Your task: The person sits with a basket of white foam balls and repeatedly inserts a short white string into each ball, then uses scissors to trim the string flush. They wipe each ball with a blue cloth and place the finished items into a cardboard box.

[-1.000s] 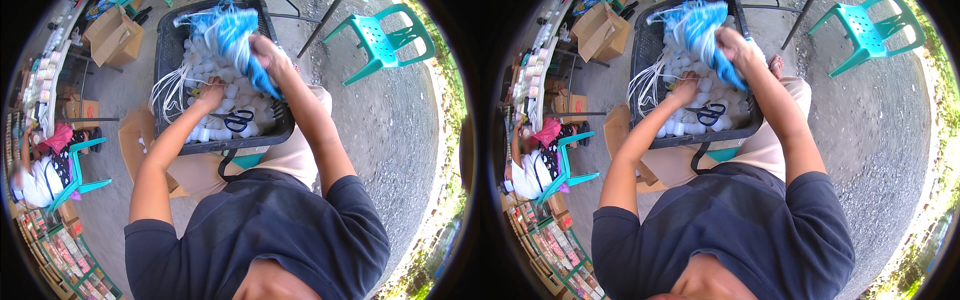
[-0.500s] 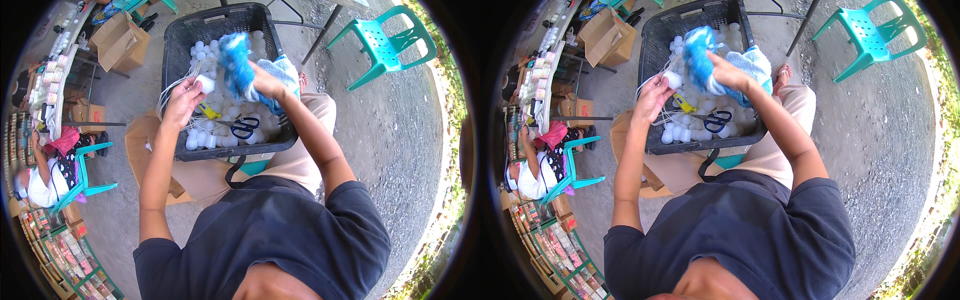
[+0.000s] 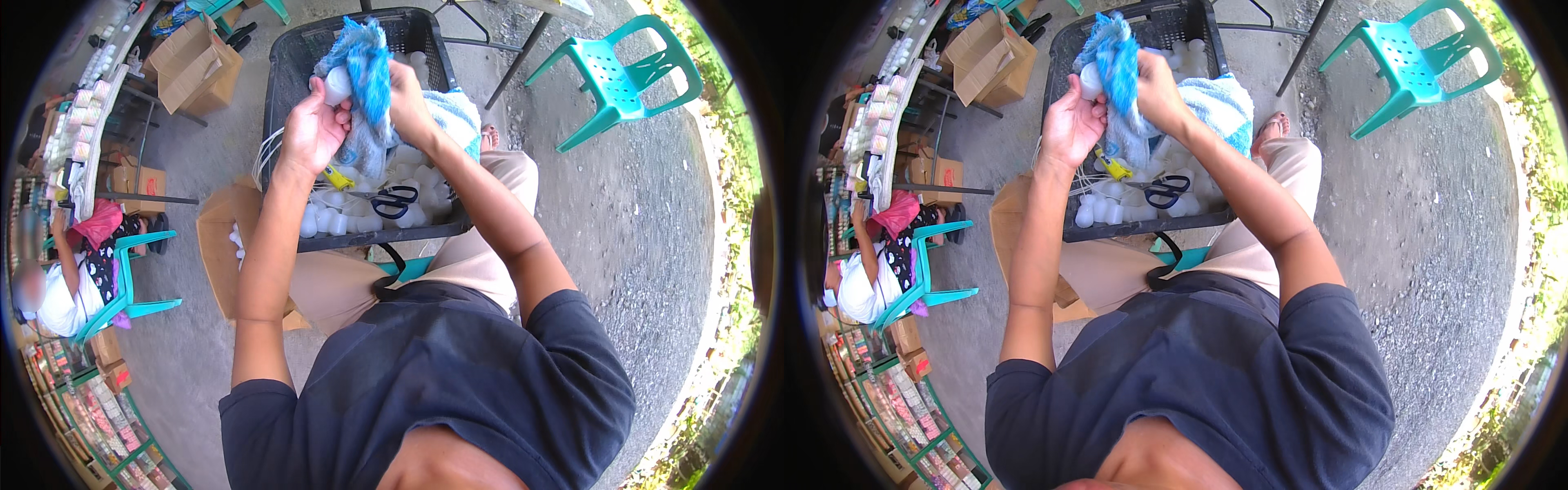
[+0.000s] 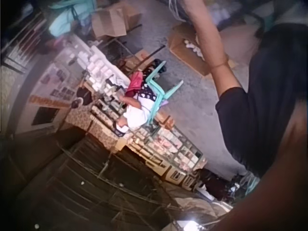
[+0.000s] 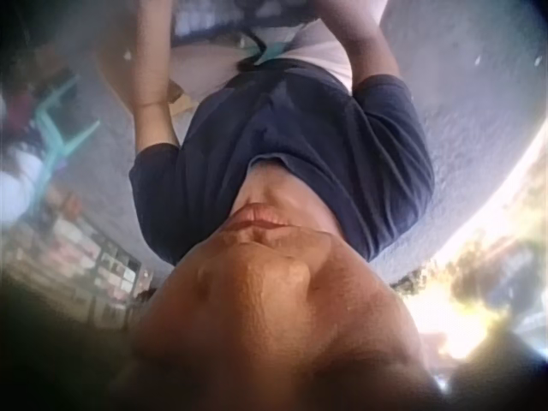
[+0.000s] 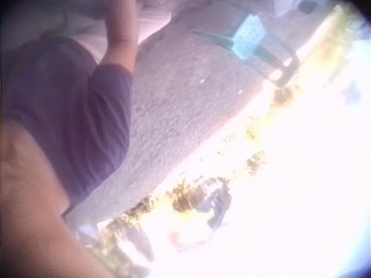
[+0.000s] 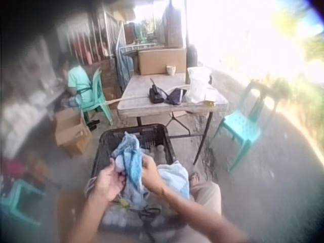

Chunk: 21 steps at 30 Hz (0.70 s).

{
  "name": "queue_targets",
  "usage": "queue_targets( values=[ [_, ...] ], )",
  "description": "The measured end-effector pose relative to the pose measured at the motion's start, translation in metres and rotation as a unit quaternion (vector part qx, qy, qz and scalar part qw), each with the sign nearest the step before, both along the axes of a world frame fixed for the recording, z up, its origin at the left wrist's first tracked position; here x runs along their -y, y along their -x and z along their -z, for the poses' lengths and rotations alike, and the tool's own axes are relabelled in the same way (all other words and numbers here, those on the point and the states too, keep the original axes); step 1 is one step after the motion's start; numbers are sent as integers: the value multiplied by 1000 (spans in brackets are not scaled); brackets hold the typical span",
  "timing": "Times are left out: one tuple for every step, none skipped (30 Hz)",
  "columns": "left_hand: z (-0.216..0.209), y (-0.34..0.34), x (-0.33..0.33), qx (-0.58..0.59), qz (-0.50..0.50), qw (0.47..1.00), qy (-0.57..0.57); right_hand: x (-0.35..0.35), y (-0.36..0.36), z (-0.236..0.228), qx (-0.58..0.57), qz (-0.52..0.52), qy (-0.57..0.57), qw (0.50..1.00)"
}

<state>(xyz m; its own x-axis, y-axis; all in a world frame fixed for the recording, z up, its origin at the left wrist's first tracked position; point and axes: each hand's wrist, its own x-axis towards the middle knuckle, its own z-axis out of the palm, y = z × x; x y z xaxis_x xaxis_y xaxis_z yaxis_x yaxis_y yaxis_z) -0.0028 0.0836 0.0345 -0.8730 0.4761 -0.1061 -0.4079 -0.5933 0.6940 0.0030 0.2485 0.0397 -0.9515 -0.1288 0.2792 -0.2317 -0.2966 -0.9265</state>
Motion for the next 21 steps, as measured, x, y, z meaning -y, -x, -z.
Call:
queue_targets(
  values=[
    [-8,-7,-10,41,-51,997,31,5,0,2,-129,87,-87,984],
    [-12,-10,-16,82,-101,990,62,10,1,5,-253,170,-171,937],
    [-1,-16,-11,-1,-78,994,72,13,2,11,-286,191,-215,914],
    [0,-18,-16,-14,-91,993,72,11,6,14,-239,170,-196,936],
    [3,-19,-24,-57,-113,989,80,9,12,16,-191,150,-176,954],
    [6,-22,-30,-99,-135,982,91,9,15,16,-142,127,-153,970],
    [-10,-30,-40,-120,-180,969,119,10,14,5,-101,61,-68,991],
    [-3,-28,-33,-157,-163,964,138,11,13,-3,-58,-4,17,998],
    [-9,-21,-29,-201,-144,957,154,13,24,-6,-13,-34,103,994],
    [-15,-18,-28,-244,-124,947,170,15,33,-8,33,-64,188,980],
    [-14,-21,-38,-239,-178,936,185,10,35,-7,39,-84,183,979],
    [-17,-21,-34,-242,-157,942,169,12,39,-9,35,-123,203,971],
    [-18,-20,-26,-245,-137,948,153,7,37,-7,40,-155,205,966],
    [-19,-21,-18,-248,-116,952,137,2,36,-6,46,-186,206,960],
    [-25,-20,-21,-251,-44,963,84,-1,74,26,-88,-83,139,983],
    [-30,-26,-11,-235,-2,970,60,-5,77,44,-128,63,-121,982],
    [-31,-34,5,-219,-3,975,40,-3,66,45,-169,101,-381,903],
    [-34,-41,21,-205,-4,979,20,0,50,43,-203,133,-609,755],
    [-38,-47,34,-165,-11,986,-2,0,36,44,-277,134,-731,609],
    [-36,-52,48,-146,-19,989,-24,9,24,45,-303,70,-751,582],
    [-32,-61,61,-127,-47,991,-19,25,0,39,-347,-16,-704,619]
  ],
)
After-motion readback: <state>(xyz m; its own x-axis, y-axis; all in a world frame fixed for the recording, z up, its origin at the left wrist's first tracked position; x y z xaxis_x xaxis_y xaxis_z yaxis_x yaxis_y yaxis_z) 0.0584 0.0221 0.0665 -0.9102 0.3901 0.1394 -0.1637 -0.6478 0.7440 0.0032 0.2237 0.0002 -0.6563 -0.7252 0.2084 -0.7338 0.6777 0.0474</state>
